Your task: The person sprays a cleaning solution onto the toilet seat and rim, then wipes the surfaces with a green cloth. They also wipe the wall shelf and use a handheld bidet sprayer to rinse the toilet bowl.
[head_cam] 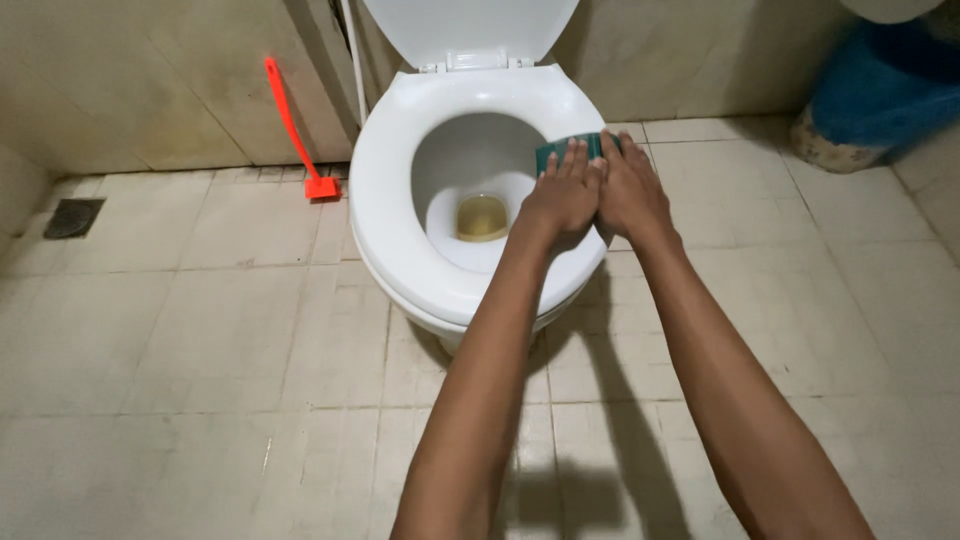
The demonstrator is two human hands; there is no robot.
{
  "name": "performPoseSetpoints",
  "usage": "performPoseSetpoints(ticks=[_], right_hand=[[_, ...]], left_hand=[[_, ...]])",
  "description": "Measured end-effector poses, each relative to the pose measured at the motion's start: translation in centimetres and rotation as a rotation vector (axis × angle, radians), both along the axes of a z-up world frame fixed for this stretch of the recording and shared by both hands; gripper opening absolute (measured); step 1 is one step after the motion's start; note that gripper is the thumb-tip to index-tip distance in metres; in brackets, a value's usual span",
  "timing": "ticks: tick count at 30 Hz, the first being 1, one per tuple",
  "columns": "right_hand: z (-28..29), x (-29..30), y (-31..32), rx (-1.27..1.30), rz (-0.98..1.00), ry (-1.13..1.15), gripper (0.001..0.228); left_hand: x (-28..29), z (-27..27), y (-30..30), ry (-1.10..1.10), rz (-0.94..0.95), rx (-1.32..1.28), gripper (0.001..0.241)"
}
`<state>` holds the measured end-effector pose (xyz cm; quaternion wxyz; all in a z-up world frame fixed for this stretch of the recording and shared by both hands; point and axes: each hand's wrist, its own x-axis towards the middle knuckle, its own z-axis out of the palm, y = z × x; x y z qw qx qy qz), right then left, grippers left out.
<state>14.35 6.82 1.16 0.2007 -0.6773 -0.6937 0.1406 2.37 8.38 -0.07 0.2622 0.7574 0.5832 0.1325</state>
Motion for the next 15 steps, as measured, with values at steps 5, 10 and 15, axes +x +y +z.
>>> performPoseSetpoints(ticks=[5, 10, 15], right_hand=[[-0.1, -0.2, 2.5, 0.045, -0.011, -0.081, 0.057], [0.7, -1.1, 1.5, 0.085, -0.035, -0.055, 0.058], [-0.9, -1.6, -0.6, 0.118, -0.083, -0.103, 0.055]], left_hand=[[-0.1, -1.1, 3.0, -0.098, -0.005, 0.029, 0.07], [-0.6, -0.5, 2.6, -0.152, 0.024, 0.055, 0.07], [-1.4, -1.5, 0.9, -0.192, 0.005, -0.048, 0.07]])
